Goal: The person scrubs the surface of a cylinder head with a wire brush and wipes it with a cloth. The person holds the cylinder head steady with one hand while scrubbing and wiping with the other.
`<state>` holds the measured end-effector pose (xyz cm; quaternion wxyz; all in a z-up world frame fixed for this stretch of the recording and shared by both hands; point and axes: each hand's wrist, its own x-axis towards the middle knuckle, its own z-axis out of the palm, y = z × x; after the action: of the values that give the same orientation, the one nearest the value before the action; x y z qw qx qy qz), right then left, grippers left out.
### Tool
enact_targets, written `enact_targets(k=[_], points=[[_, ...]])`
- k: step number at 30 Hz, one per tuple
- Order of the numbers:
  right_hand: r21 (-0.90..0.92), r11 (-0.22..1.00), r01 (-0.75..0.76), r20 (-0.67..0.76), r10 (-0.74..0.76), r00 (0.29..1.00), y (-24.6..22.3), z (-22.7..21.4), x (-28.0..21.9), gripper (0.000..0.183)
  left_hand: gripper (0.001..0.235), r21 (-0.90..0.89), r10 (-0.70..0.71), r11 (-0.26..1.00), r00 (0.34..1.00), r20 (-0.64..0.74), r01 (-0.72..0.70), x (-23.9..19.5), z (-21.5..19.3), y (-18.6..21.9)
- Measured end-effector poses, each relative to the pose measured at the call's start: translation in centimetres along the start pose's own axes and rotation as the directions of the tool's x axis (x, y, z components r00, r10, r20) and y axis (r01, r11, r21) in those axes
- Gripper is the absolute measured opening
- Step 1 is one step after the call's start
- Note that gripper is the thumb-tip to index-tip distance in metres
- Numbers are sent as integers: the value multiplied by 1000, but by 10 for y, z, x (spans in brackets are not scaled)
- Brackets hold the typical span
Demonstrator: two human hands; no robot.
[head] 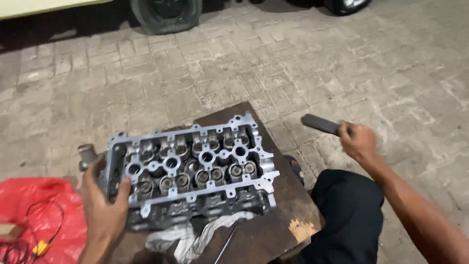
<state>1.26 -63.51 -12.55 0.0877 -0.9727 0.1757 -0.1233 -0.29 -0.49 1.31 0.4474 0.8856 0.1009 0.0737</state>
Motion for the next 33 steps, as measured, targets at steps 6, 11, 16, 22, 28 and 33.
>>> enact_targets(k=[6, 11, 16, 22, 28, 33], points=[[438, 847, -300, 289, 183, 940, -68, -57, -21, 71, 66, -28, -4, 1000, 1000, -16, 4, 5, 2, -18], [464, 865, -191, 531, -99, 842, -191, -146, -41, 37, 57, -58, 82, 995, 996, -32, -84, 7, -6, -28], [429, 903, 3, 609, -291, 738, -257, -167, -51, 66, 65, -73, 31, 997, 997, 67, -27, 8, -15, -27], [449, 790, 418, 467, -606, 644, -277, -131, -51, 62, 59, 30, -9, 1000, 989, 145, 4, 10, -18, -45], [375, 660, 651, 402, -749, 527, -297, -132, -77, 64, 66, 49, 36, 998, 988, 152, -44, 16, -22, -62], [377, 778, 503, 575, -622, 532, -302, -132, -86, 68, 48, -78, 111, 991, 994, -21, -113, 27, -35, -92]])
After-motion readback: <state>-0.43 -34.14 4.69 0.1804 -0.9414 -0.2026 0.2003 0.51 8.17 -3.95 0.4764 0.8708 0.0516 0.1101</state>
